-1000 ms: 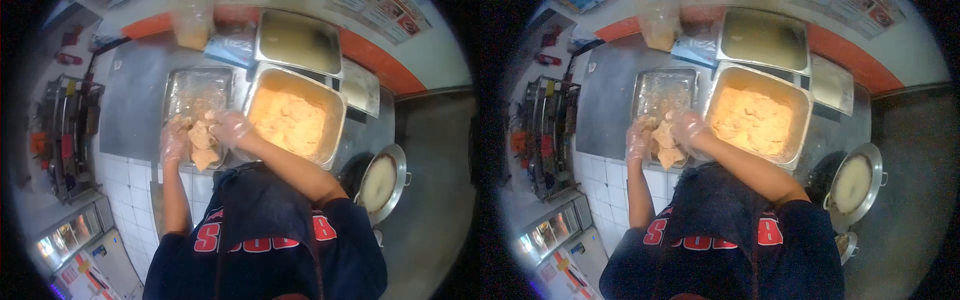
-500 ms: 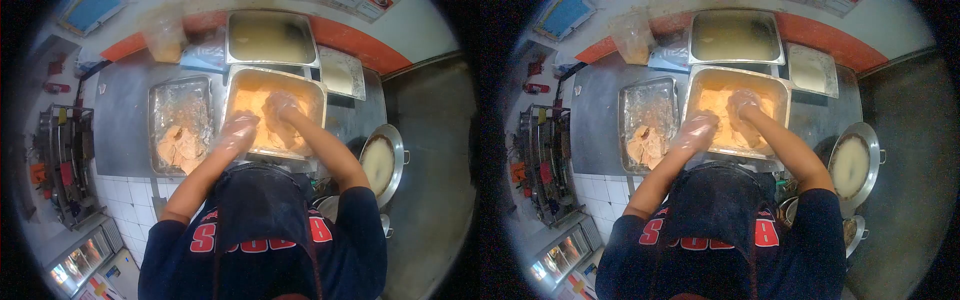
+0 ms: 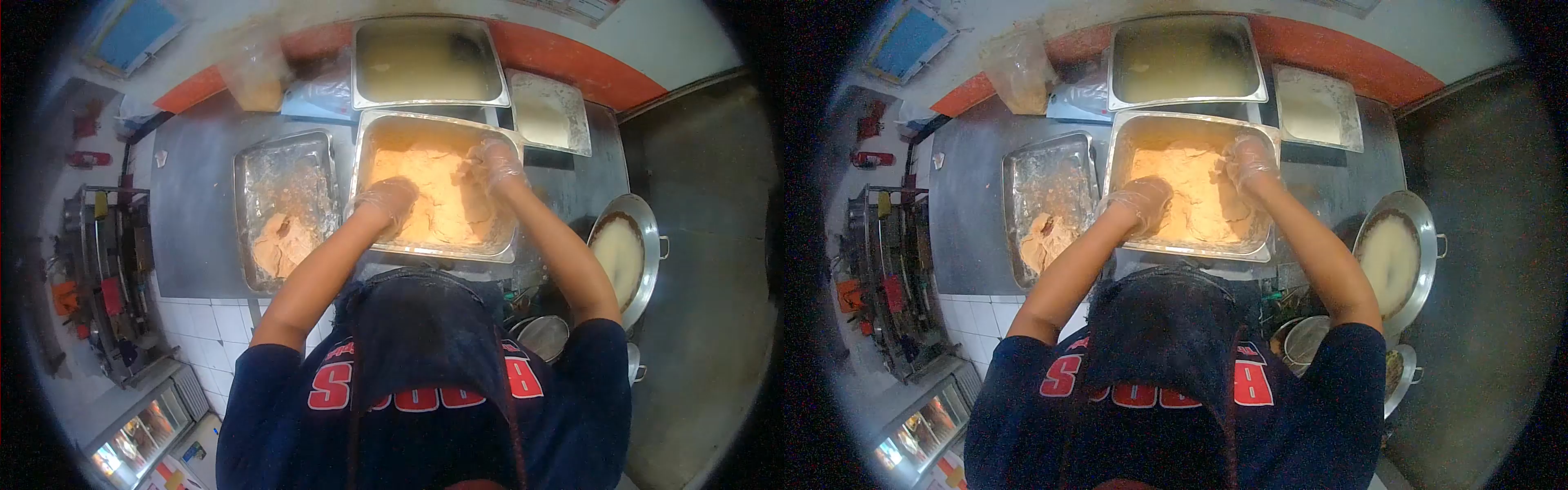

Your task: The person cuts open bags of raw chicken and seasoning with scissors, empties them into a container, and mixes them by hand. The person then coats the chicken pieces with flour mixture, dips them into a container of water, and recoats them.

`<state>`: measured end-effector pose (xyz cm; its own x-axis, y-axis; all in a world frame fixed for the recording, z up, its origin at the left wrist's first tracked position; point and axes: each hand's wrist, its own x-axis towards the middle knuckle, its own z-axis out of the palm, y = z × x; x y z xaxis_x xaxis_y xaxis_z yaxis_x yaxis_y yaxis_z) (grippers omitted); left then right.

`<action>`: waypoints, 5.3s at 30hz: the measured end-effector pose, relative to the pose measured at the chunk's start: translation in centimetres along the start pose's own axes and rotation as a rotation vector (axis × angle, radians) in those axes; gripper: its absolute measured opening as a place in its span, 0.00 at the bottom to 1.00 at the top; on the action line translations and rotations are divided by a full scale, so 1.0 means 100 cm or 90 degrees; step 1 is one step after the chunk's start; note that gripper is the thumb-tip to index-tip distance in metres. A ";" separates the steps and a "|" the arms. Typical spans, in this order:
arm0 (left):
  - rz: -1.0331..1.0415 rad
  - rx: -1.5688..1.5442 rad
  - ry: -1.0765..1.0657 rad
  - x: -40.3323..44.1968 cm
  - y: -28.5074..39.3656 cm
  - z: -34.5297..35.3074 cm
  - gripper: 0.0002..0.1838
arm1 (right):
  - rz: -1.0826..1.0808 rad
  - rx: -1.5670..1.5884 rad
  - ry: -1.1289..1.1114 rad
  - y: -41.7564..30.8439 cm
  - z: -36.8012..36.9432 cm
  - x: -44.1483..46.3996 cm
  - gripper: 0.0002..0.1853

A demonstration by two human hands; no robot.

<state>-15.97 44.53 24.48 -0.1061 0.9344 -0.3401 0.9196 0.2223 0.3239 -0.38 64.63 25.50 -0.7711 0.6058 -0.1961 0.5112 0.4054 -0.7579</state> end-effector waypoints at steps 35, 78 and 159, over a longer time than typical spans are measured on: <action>-0.207 -0.446 0.359 0.021 0.050 -0.031 0.12 | 0.077 0.098 0.291 -0.054 0.053 -0.016 0.08; -0.032 0.051 0.505 0.073 -0.045 -0.197 0.09 | -0.116 -0.001 0.155 -0.148 -0.069 0.127 0.09; -0.018 0.016 0.258 -0.001 -0.007 -0.052 0.13 | 0.117 0.060 -0.045 -0.064 -0.019 -0.009 0.14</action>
<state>-18.56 45.74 28.88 -0.2667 0.9633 0.0286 0.9229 0.2467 0.2957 -2.27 62.81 31.68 -0.6941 0.6133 -0.3770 0.6107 0.2243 -0.7594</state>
